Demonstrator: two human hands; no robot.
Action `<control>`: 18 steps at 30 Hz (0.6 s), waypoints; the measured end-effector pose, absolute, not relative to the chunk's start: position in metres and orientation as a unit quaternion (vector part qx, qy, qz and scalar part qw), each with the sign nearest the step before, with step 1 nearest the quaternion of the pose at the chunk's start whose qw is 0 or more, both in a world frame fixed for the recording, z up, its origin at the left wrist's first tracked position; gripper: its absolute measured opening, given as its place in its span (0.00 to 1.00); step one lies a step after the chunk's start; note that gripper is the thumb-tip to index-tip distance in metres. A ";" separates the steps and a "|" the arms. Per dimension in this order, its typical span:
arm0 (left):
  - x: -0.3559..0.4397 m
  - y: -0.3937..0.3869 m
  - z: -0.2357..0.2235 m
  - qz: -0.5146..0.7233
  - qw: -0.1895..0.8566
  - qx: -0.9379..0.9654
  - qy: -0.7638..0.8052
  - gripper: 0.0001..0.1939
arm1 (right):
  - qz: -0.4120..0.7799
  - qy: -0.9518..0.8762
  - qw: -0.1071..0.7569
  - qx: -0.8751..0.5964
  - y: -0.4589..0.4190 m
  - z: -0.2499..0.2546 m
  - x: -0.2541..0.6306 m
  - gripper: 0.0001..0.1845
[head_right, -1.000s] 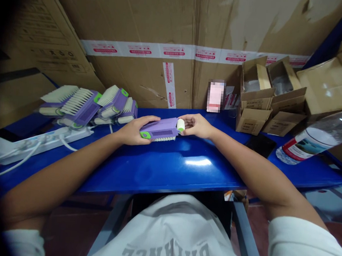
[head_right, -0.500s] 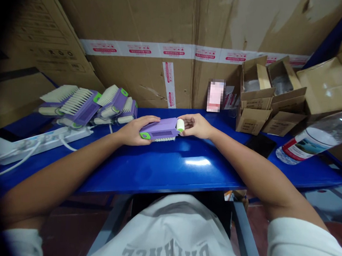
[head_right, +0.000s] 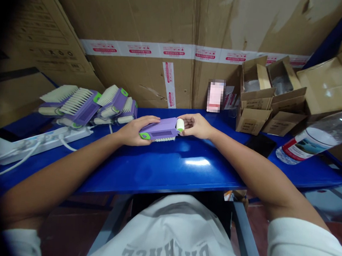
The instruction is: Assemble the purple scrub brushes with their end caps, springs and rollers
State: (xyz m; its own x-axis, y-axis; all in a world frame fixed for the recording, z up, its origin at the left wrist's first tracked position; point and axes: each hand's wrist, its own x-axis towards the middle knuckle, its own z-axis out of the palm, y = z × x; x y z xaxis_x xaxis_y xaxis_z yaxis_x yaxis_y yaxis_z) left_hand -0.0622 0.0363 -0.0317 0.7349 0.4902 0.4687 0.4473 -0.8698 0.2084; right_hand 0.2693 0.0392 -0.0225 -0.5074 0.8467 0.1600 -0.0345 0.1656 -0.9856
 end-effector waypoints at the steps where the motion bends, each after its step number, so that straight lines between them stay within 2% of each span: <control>1: -0.062 0.036 -0.032 0.264 0.038 0.931 0.249 0.38 | 0.565 -0.660 0.388 -0.307 0.040 -0.023 0.269 0.36; 18: -0.059 0.033 -0.030 0.254 0.027 0.934 0.248 0.38 | 0.562 -0.680 0.368 -0.295 0.043 -0.024 0.274 0.35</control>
